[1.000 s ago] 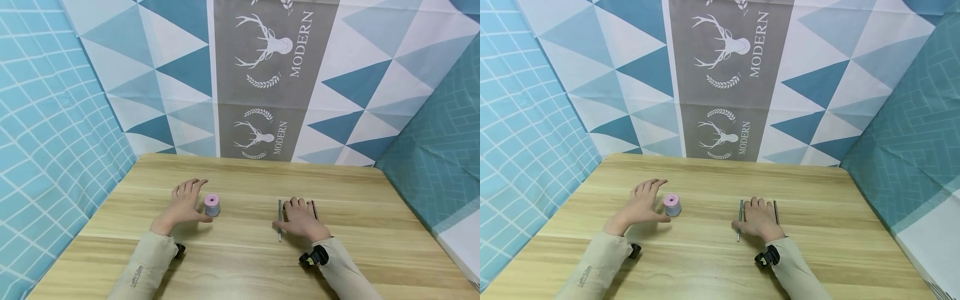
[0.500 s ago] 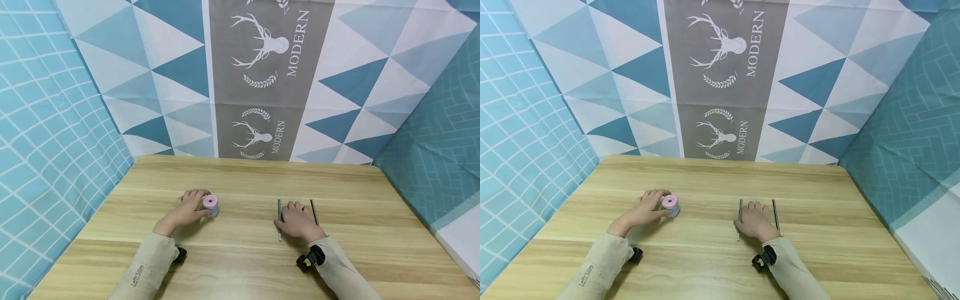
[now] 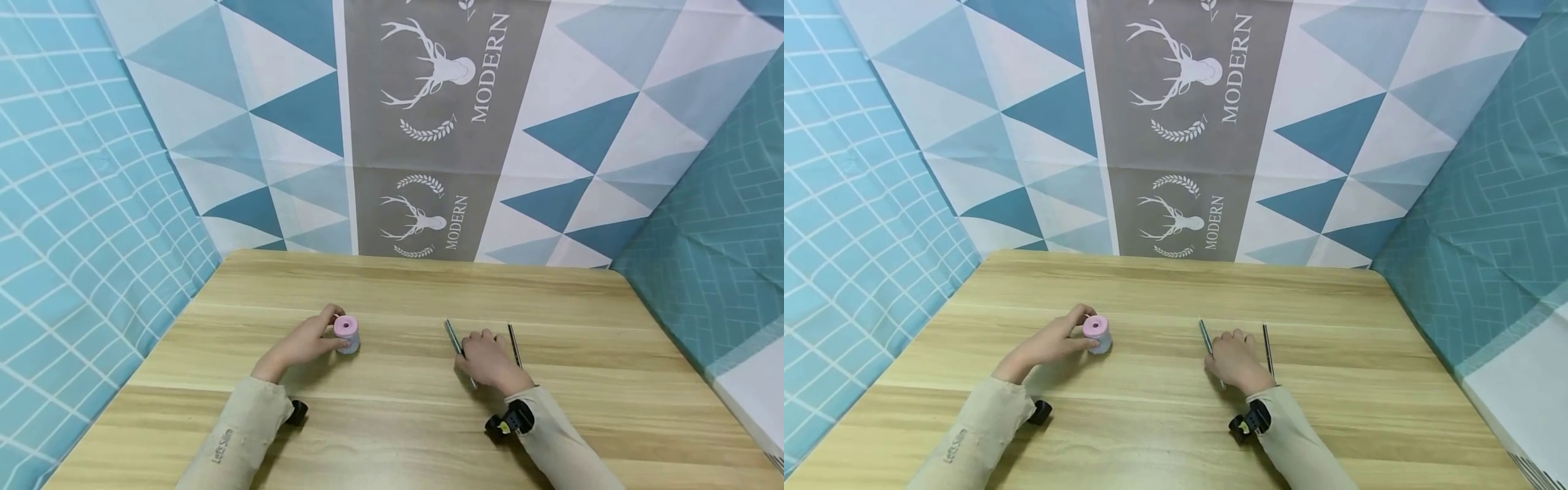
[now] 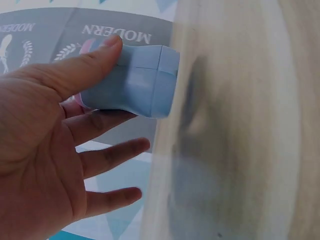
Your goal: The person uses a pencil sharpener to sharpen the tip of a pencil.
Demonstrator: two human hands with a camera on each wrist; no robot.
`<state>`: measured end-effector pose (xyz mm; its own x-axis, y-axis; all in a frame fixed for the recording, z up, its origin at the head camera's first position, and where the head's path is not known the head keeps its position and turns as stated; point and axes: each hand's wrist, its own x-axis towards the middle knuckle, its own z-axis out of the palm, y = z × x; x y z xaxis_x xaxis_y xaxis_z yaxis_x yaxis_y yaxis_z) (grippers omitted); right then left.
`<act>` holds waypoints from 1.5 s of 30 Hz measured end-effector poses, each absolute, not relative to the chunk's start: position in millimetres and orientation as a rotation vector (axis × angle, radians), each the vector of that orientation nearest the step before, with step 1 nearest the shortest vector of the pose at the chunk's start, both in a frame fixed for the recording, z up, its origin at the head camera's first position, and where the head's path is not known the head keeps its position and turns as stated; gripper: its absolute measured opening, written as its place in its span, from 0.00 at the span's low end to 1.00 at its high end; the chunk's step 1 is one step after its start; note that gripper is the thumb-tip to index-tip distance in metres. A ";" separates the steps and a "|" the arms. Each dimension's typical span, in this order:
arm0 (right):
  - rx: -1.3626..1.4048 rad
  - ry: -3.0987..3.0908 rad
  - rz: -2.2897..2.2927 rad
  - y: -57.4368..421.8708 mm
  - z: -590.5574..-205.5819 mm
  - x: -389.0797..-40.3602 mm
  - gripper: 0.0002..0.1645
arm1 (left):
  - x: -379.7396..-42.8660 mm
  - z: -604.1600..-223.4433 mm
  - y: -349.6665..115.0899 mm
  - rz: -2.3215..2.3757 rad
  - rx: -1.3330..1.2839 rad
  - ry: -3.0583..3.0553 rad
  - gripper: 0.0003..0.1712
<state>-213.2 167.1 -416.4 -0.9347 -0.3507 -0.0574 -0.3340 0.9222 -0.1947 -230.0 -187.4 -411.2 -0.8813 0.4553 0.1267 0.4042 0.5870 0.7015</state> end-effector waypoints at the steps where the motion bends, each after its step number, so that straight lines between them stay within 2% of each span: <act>1: -0.542 3.001 -0.303 168.7 -413.7 -213.8 0.11 | -230.3 -410.3 -187.4 1.240 0.760 2.707 0.24; 8: -0.695 2.964 -0.728 185.4 -392.2 -216.2 0.10 | -230.3 -403.5 -183.4 1.560 0.816 2.541 0.26; 14: -0.820 2.942 -0.864 198.4 -374.4 -217.4 0.04 | -228.0 -396.1 -175.0 1.800 0.753 2.356 0.29; 21: -0.874 2.919 -0.985 212.1 -364.3 -219.3 0.10 | -223.3 -399.0 -158.2 1.990 0.710 2.154 0.34; 25: -0.997 2.900 -0.990 213.0 -367.7 -222.0 0.11 | -220.4 -407.5 -147.8 2.069 0.670 2.049 0.36; 30: -1.172 2.862 -0.936 205.4 -377.0 -221.4 0.10 | -218.0 -421.7 -134.1 2.139 0.659 1.904 0.32; 36: -1.223 2.889 -0.840 196.3 -381.7 -215.3 0.10 | -213.4 -436.8 -118.4 2.244 0.516 1.657 0.19; 45: -1.431 3.012 -0.742 192.0 -382.3 -207.2 0.12 | -208.6 -451.4 -106.6 2.290 0.412 1.601 0.15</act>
